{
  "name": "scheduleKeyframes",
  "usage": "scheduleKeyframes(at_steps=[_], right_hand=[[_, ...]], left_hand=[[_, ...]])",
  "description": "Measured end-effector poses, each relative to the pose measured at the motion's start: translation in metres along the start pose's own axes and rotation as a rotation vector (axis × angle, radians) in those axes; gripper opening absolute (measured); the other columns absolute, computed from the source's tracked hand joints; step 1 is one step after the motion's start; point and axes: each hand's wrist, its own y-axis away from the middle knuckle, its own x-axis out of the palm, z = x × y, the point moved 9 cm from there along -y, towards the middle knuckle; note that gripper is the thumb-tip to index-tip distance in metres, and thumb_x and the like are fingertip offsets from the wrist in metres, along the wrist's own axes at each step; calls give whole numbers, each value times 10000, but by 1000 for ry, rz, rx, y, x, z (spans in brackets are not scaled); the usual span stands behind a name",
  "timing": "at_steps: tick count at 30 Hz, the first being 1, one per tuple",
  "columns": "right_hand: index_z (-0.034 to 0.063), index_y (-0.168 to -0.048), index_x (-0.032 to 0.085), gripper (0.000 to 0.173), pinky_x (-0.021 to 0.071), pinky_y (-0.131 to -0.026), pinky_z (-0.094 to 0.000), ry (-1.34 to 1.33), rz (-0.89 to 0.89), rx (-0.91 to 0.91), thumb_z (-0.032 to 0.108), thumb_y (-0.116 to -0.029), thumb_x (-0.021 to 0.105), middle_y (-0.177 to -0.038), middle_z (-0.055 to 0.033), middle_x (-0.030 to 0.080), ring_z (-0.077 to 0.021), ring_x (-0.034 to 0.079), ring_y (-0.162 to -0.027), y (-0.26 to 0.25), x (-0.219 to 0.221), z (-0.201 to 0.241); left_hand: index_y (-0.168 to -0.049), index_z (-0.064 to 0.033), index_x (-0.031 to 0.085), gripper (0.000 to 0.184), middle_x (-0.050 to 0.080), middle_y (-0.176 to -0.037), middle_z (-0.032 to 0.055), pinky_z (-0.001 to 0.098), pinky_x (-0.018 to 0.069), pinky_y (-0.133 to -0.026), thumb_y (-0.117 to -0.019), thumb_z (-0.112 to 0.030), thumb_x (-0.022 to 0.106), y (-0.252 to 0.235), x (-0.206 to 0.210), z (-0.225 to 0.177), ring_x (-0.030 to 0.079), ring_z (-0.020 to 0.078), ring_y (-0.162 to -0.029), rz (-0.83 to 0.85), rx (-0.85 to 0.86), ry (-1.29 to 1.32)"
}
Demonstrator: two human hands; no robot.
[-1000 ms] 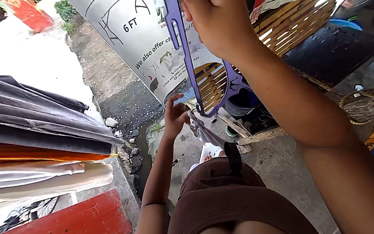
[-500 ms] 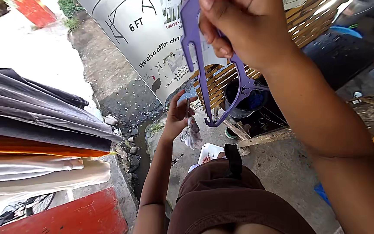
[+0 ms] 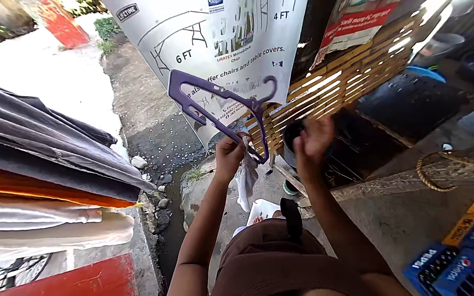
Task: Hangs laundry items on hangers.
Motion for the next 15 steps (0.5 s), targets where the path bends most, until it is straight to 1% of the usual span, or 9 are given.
scheduleKeyframes(at_steps=[2,4,5,7,9,10,12,13,15], right_hand=[[-27,-1598,150,705,461,-1093,-391,-48,296,386,248,-1041,484,-1530,-185,476,-185,529,-1351,21,34,-59],[-36,-1541,316,519,546,-989,-377,-96,401,560,222,-1091,334,-1315,-186,628,-181,663,-1148,27,50,-81],[-36,-1510,371,483,553,-949,-356,-80,405,564,201,-1093,314,-1242,-171,622,-165,663,-1072,24,51,-81],[-25,-1524,383,497,503,-991,-390,-6,402,513,197,-1080,387,-1401,-220,523,-219,590,-1176,14,48,-73],[-26,-1535,378,588,410,-1108,-452,10,496,436,314,-1057,400,-1577,-244,363,-282,440,-1402,7,52,-65],[-37,-1438,501,569,416,-1100,-429,-20,506,376,375,-1059,398,-1549,-209,424,-247,453,-1395,5,52,-61],[29,-1121,679,520,520,-1011,-333,-161,422,279,485,-1064,436,-1277,-54,680,-115,627,-1205,1,46,-59],[72,-1036,673,471,577,-944,-320,-223,376,255,479,-1072,439,-1132,0,730,-97,691,-1078,-2,40,-59],[120,-970,633,366,612,-760,-279,-254,284,272,390,-1092,418,-890,78,713,-46,702,-811,-9,23,-60]], left_hand=[[-1014,-124,718,133,704,-899,-94,101,426,-497,-1000,-53,606,-4,11,-8,495,-74,-554,53,40,-34],[-1009,-93,719,110,700,-965,-83,119,503,-624,-970,-32,637,-9,23,-20,580,-64,-700,135,104,-88],[-1007,-74,717,95,696,-1002,-66,147,535,-716,-958,-32,648,-11,28,-25,615,-44,-805,181,134,-111],[-982,-64,728,65,710,-1056,-43,217,547,-879,-953,-76,671,-12,36,-33,643,7,-992,276,173,-113],[-963,-72,735,69,707,-1064,-45,214,549,-879,-958,-85,668,-11,39,-38,643,5,-1004,308,165,-102],[-975,-65,733,76,706,-1075,-38,209,551,-867,-958,-68,659,-12,39,-40,644,3,-993,309,163,-107],[-1141,-11,695,206,676,-1187,31,229,561,-860,-941,-5,646,-13,40,-45,646,34,-991,357,151,-162],[-1304,24,594,398,621,-1284,95,246,575,-825,-908,42,635,-13,40,-47,649,63,-967,424,128,-215],[-1549,-25,283,773,433,-1526,160,309,601,-836,-849,78,592,-9,40,-53,666,137,-1053,581,51,-277]])
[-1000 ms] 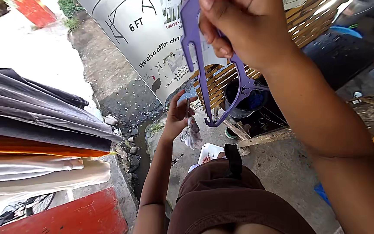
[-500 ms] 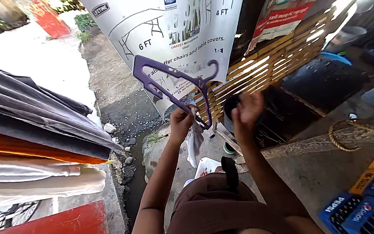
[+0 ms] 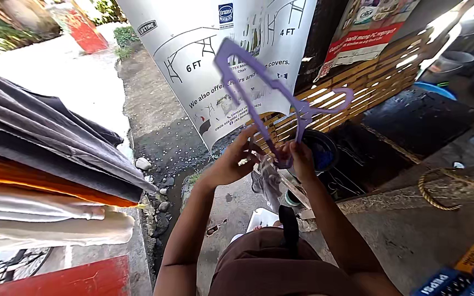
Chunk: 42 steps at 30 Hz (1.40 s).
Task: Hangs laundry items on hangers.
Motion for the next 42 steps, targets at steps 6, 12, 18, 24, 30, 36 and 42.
scheduleKeyframes(at_steps=[6,12,18,24,30,36,42], right_hand=[[25,-935,622,338,574,-652,-209,363,26,35,267,-1081,436,-708,75,630,14,625,-634,9,-53,6],[-12,-864,657,406,526,-683,-130,476,178,-34,296,-1059,481,-713,83,648,89,598,-671,43,-71,-13],[119,-815,639,433,565,-704,-154,356,65,-156,441,-1067,493,-724,135,656,67,644,-700,47,-71,-8],[44,-815,636,441,543,-673,-142,406,146,-234,397,-1056,529,-687,69,634,67,615,-668,35,-48,-1],[-28,-773,642,477,478,-607,-180,572,171,-455,344,-1041,509,-659,-62,607,-32,561,-609,16,-5,30],[41,-1397,504,545,358,-1189,-404,391,-304,-536,455,-1044,542,-1503,-90,507,-179,444,-1426,12,-48,37],[-92,-1546,213,707,381,-1169,-459,195,-455,297,215,-1021,574,-1577,-303,322,-341,391,-1449,40,-27,-119]], left_hand=[[-1566,-114,309,610,463,-1562,93,387,628,-892,-1004,69,462,25,-49,-15,704,199,-1127,-353,123,-58],[-1325,13,613,320,626,-1400,148,401,501,-1102,-1038,-6,473,38,-75,-54,591,235,-1322,-420,320,-456],[-1095,37,699,273,739,-1192,121,362,511,-1080,-993,56,446,45,-92,-65,662,175,-1222,-423,404,-530],[-1218,-6,685,259,716,-1274,72,408,414,-1178,-979,-106,677,43,-93,-73,618,154,-1285,-318,347,-568],[-1133,1,760,226,761,-1098,147,425,474,-1073,-949,-78,655,35,-79,-66,724,238,-1041,-131,203,-897],[-1064,25,765,175,758,-1024,156,318,531,-1000,-949,-5,636,51,-91,-66,725,193,-1012,-322,116,-897],[-1089,42,750,171,744,-1023,122,177,556,-857,-953,-12,662,44,-83,-80,701,60,-936,-480,159,-801]])
